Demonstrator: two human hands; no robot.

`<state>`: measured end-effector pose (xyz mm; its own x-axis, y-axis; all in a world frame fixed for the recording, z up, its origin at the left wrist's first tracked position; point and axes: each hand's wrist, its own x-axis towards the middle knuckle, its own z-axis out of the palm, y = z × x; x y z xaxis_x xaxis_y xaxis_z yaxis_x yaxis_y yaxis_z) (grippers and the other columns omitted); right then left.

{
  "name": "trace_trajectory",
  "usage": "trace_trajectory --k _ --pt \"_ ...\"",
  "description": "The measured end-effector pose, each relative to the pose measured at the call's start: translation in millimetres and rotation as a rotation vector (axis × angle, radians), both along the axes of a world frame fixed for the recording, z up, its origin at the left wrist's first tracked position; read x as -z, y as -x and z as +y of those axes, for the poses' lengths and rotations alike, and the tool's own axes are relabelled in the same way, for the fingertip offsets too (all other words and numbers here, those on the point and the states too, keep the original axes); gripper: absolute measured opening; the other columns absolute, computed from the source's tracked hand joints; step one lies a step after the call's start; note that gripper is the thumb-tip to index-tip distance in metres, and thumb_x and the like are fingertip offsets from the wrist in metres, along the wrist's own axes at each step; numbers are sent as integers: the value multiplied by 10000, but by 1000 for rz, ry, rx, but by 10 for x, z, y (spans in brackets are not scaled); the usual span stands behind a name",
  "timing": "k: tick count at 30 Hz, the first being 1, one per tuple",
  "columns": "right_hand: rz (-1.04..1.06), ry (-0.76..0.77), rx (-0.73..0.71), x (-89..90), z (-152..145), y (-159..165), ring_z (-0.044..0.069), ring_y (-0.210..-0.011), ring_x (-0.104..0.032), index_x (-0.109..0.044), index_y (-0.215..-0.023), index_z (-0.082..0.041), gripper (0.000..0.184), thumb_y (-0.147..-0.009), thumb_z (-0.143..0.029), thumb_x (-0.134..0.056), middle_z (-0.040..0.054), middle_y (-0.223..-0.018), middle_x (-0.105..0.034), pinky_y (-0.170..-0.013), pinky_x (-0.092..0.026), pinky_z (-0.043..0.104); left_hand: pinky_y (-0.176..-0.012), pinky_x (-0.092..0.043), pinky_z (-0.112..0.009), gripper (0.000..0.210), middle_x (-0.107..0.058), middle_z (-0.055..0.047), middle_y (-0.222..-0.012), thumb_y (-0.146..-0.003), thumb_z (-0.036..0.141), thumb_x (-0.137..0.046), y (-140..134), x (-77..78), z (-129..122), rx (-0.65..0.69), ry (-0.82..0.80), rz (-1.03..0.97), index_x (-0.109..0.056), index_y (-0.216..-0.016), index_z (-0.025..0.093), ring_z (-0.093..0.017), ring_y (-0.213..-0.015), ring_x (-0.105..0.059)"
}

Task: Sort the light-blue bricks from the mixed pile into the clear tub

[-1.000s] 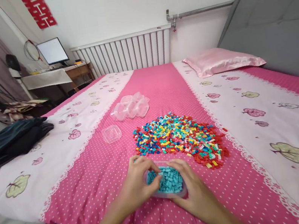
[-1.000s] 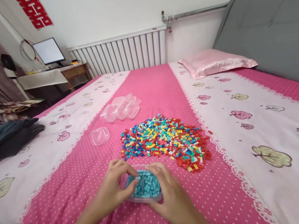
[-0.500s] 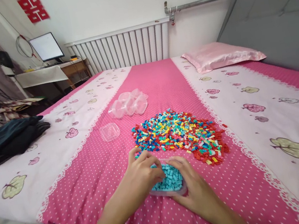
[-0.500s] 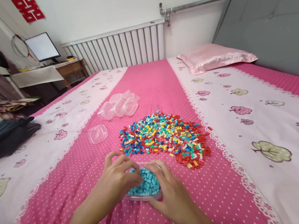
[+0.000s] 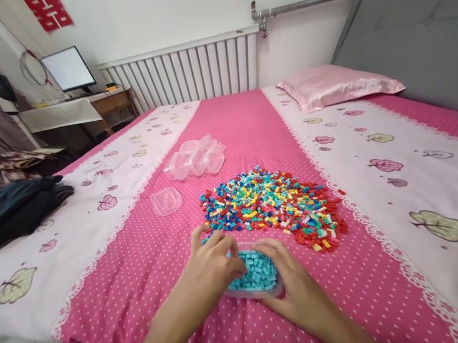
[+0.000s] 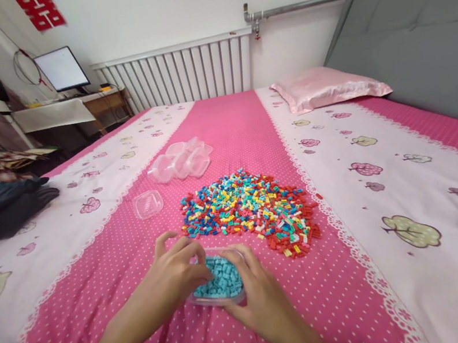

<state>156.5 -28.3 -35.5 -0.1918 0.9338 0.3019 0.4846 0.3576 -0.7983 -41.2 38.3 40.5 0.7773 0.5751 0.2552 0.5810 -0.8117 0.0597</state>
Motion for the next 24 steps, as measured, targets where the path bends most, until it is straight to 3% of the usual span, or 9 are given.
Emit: trace_trajectory --k 8,16,24 --pt "4 15 -3 1 10 -3 281 -1277 -515 -380 -1390 -332 660 -824 -195 -690 83 -1401 -437 -1044 -493 448 -1102 -132 -508 169 -625 4 -882 -873 196 -744 5 29 -2 -16 -53 12 -732 -724 273 -190 -933 -519" --pt "13 12 -13 -19 0 3 272 -1292 -492 -360 -1393 -356 658 -845 -211 -695 73 -1386 -439 -1061 -474 453 -1099 -151 -502 192 -603 3 -904 -899 126 -679 -5 -70 -44 -22 -45 17 -707 -748 241 -184 -928 -519" --pt "14 4 -14 -22 10 1 272 -1300 -488 -375 -1395 -345 673 -828 -183 -699 73 -1393 -442 -1080 -463 447 -1097 -124 -492 218 -614 14 -920 -839 89 -749 19 27 -20 0 -2 18 -745 -802 305 -188 -954 -523"
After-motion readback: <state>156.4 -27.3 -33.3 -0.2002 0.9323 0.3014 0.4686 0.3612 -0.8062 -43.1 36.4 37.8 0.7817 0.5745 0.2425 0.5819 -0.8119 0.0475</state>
